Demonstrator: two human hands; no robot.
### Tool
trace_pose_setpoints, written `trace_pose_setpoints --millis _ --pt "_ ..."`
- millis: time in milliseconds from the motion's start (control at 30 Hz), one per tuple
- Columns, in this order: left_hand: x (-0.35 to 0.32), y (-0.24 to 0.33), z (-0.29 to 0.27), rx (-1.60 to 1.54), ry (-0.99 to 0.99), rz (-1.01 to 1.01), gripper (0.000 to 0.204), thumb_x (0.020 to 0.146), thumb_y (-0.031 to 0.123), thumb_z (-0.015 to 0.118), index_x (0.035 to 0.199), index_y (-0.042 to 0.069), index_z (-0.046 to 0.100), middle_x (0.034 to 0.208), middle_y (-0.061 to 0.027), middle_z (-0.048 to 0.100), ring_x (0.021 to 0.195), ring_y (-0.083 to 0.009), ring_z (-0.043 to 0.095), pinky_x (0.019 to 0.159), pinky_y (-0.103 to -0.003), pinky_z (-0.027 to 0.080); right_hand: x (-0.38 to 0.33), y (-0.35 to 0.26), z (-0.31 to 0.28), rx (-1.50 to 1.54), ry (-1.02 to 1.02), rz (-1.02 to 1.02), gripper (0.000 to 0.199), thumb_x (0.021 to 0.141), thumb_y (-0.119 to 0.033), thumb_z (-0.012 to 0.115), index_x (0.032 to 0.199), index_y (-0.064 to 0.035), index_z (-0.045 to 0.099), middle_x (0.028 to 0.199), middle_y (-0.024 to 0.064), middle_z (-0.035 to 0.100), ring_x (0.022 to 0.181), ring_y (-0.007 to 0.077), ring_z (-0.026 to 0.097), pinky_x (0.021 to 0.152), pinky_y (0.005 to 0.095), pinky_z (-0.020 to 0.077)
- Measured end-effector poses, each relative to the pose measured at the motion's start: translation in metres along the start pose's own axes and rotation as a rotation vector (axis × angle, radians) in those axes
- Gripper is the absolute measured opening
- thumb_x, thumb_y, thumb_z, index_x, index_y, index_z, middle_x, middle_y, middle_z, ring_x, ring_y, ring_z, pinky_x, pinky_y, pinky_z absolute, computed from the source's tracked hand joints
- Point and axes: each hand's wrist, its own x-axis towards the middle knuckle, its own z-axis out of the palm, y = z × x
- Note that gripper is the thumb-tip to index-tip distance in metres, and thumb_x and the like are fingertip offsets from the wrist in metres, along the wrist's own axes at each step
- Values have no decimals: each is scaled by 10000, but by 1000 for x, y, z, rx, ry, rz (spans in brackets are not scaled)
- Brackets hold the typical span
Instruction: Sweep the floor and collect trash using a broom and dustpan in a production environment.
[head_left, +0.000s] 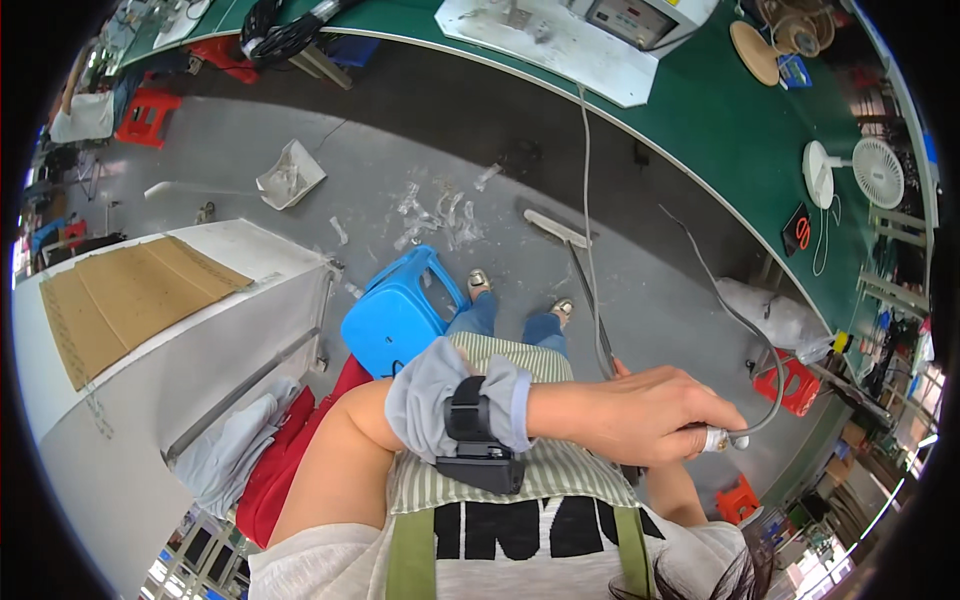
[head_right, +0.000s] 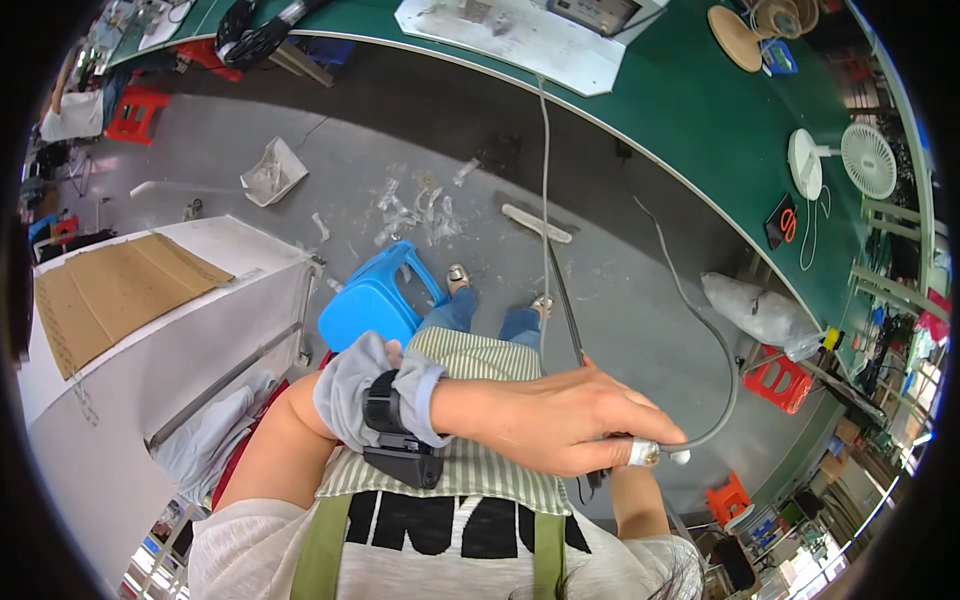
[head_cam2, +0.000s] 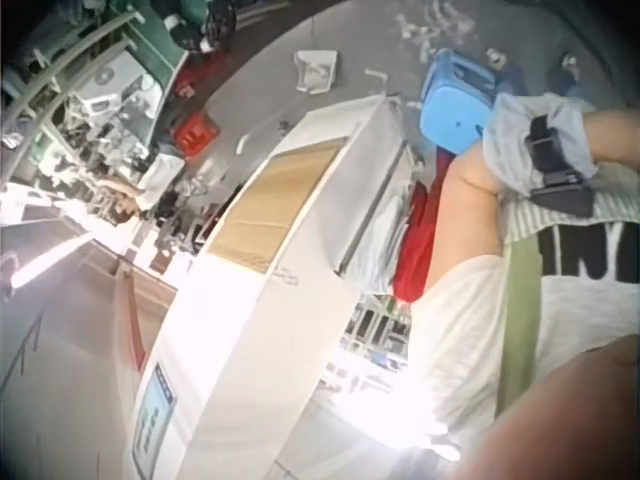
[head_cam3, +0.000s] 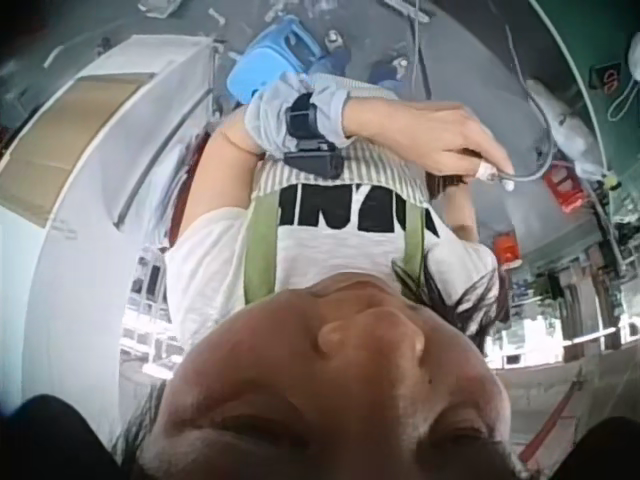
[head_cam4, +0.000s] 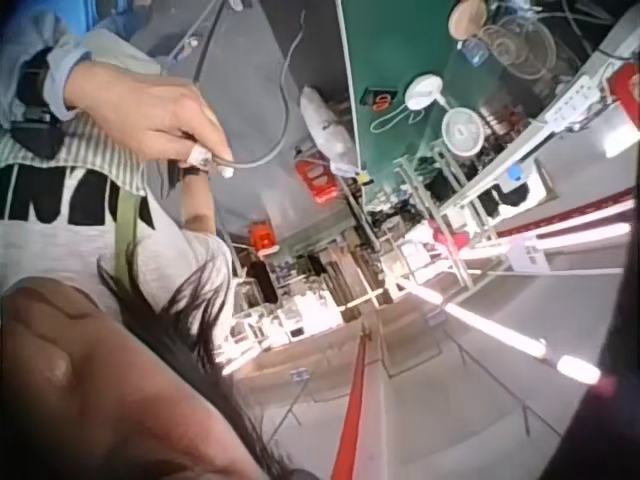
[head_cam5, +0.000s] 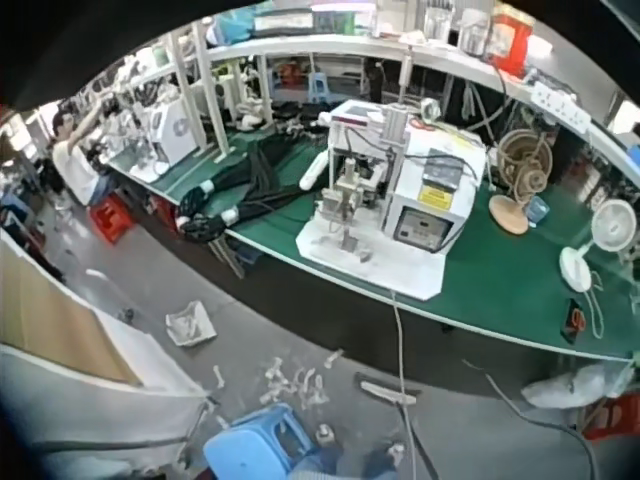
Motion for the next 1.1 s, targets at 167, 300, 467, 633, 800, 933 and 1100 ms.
trace_pose_setpoints --millis 167,300,467,633,800,933,1100 --pt "-10 -8 2 21 32 54 297 788 38 462 1046 -35 590 871 -202 627 817 -342 600 732 -403 452 -5 -34 -15 187 -58 -37 457 970 -230 368 1415 -139 325 565 10 498 435 128 454 399 267 373" --pt "-18 -8 -1 15 93 103 299 787 30 459 1049 -30 591 890 -196 631 822 -340 598 739 -409 453 91 -106 12 60 93 -102 427 975 -220 368 1400 -262 376 501 -9 407 375 100 382 350 281 327" --pt "-42 -5 -11 58 100 21 310 786 23 460 1069 -19 579 933 -182 629 851 -336 594 751 -418 455 178 -205 116 670 -125 203 113 980 -252 353 884 -198 376 478 -5 309 339 131 302 316 279 208" --pt "-53 -2 -18 80 163 7 319 785 25 464 1084 -14 568 952 -177 622 878 -339 590 755 -419 457 130 -267 179 637 -171 269 290 957 -166 319 1225 -271 352 559 13 370 386 117 339 333 278 294" --pt "-53 9 -20 98 152 11 330 783 18 474 1099 -24 562 965 -172 618 884 -335 593 760 -413 461 103 -268 175 534 -293 231 595 916 -85 297 1443 -345 207 582 13 408 401 116 379 334 270 337" --pt "-53 12 -21 120 131 25 352 785 1 496 1128 -48 554 1017 -172 613 893 -327 600 768 -399 470 61 -237 162 415 -326 226 578 919 -73 288 1433 -336 256 579 3 399 423 102 364 352 256 331" --pt "-50 12 -18 108 181 47 307 774 3 490 1067 -29 577 935 -168 625 850 -336 600 736 -405 465 22 -206 94 448 -496 259 475 987 -319 385 1439 -332 243 608 -4 402 420 81 331 364 235 284"
